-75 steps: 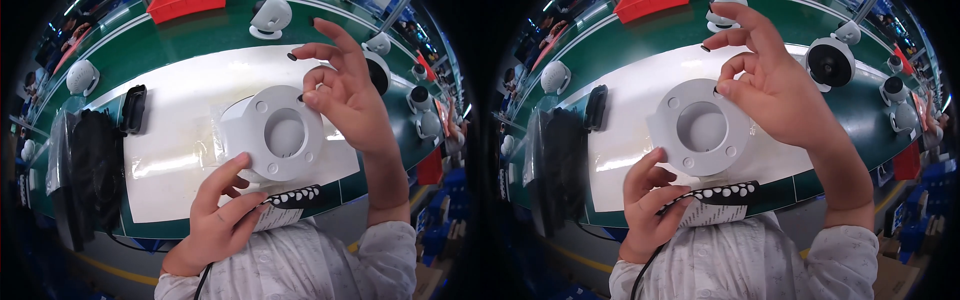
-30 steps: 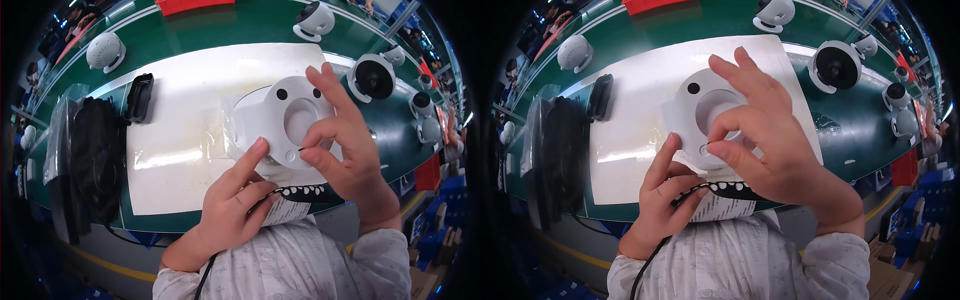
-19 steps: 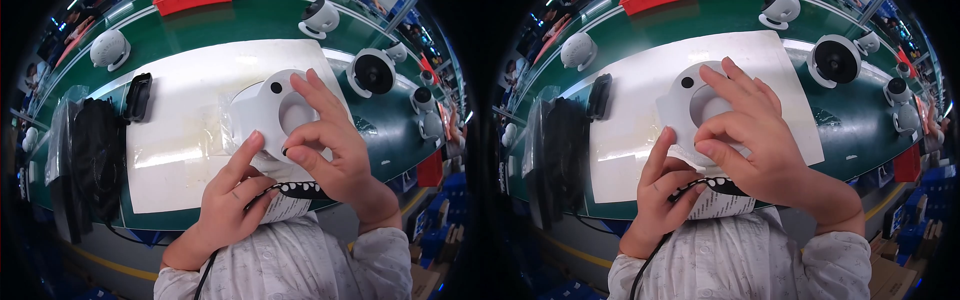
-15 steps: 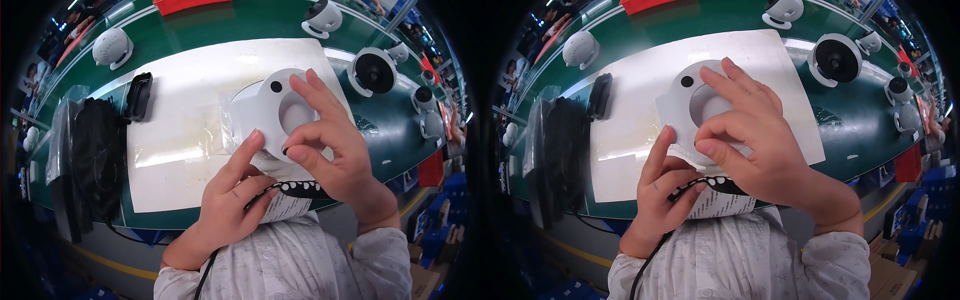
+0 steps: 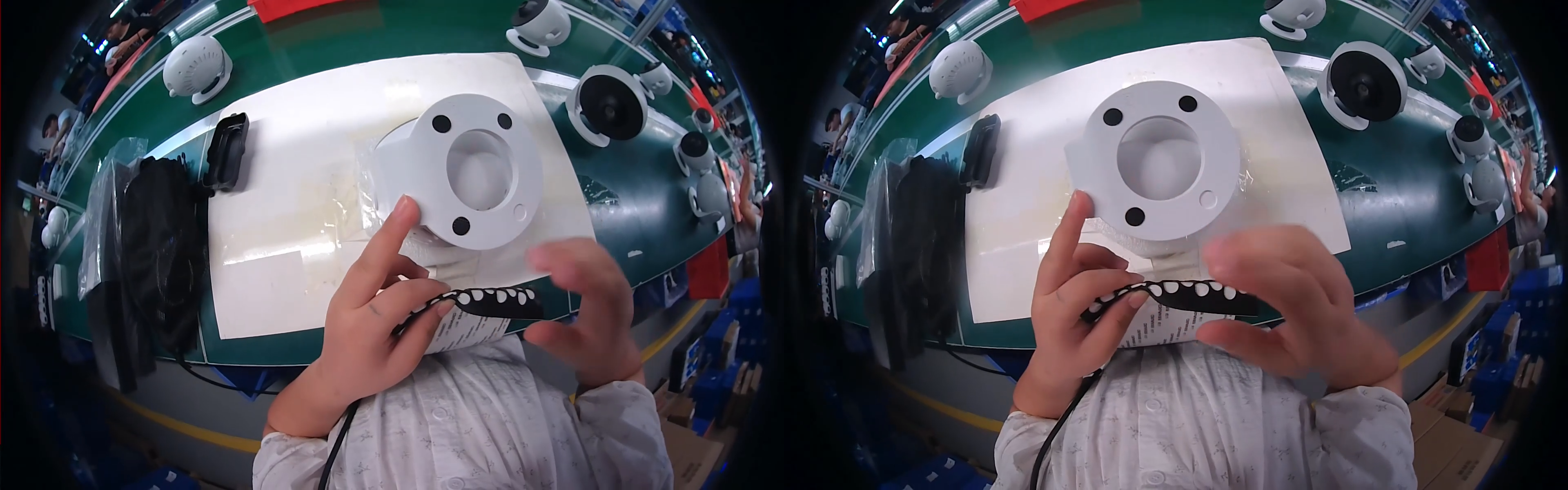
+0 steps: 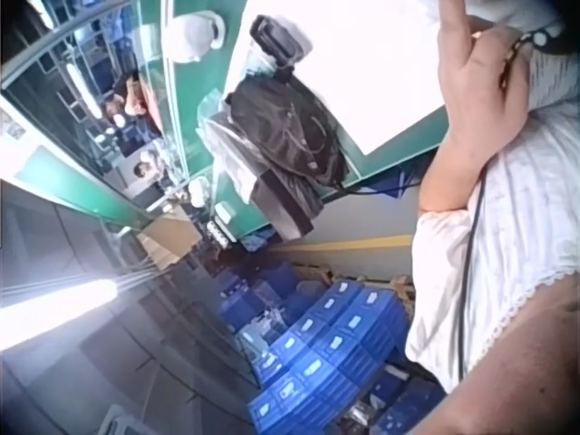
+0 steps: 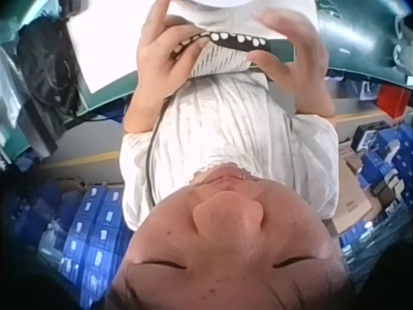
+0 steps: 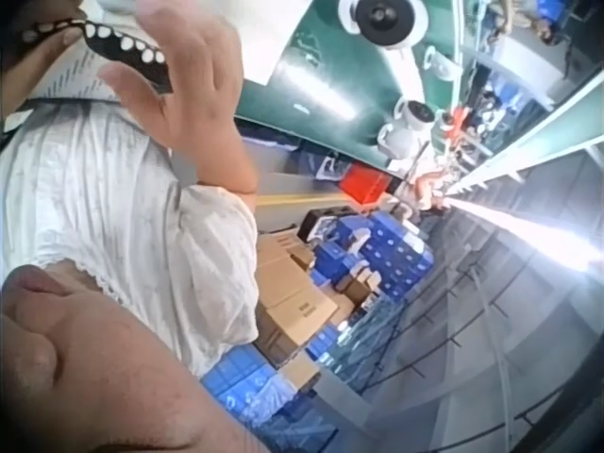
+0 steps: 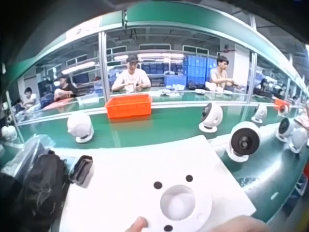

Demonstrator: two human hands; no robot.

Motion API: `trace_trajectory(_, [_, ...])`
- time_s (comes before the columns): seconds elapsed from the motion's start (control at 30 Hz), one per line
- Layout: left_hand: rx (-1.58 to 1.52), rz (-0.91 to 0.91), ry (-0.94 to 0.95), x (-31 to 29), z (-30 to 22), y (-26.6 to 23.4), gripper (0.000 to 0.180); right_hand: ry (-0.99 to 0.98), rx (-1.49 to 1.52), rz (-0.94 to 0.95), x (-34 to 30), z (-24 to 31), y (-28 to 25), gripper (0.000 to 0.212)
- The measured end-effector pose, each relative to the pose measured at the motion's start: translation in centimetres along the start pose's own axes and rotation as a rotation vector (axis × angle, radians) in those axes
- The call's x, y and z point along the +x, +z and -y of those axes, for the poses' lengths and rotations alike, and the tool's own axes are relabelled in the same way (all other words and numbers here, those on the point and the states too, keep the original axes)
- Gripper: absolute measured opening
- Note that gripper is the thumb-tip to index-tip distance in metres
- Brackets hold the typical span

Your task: Manually assembling security camera units on a production line by applying adhesive pads and joining components.

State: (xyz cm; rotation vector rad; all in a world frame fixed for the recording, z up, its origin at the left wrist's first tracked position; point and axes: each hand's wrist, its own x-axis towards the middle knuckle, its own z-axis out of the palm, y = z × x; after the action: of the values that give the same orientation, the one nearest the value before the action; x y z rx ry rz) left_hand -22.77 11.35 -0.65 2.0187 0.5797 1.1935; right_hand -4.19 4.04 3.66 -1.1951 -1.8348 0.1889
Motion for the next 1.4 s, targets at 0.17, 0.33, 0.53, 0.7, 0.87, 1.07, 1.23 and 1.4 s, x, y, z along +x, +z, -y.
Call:
trace_trajectory(0.17, [0.006, -0.003, 0.01, 0.0, -0.7, -0.1, 0.017, 0.123, 0.051, 0.148, -1.1, -0.3, 0.8, 0.038])
trace_trajectory(0.33, [0.041, 0.03, 0.008, -0.1, -1.3, -0.2, 0.017, 0.105, 0.101, 0.098, -1.4, -1.1, 1.2, 0.029])
trace_trajectory(0.53, [0.057, -0.001, 0.005, -0.1, -1.1, -0.1, 0.015, -0.027, 0.027, 0.1, -1.3, -1.3, 0.7, 0.017])
trace_trajectory(0.7, [0.085, 0.005, 0.018, -0.1, -0.8, 0.3, 0.016, 0.124, 0.022, -0.075, 1.6, -2.4, -0.4, 0.008])
trace_trajectory(0.87, [0.086, 0.0, -0.021, -0.1, -0.5, 0.5, 0.016, 0.211, 0.011, 0.041, 3.2, -3.4, -0.5, 0.01])
trace_trajectory(1.07, [0.132, 0.004, -0.038, -0.2, -0.2, 0.6, 0.018, 0.084, -0.445, 0.105, 3.1, -2.0, -1.2, 0.013])
trace_trajectory(1.23, [0.162, -0.003, -0.017, -0.2, 0.1, 0.6, 0.018, -0.064, -0.582, 0.285, 1.9, -1.4, -1.7, 0.023])
trace_trajectory(1.4, [0.141, 0.003, 0.035, 0.0, 0.5, 0.7, 0.019, 0.644, 0.61, -0.221, 1.4, -4.6, -0.7, 0.026])
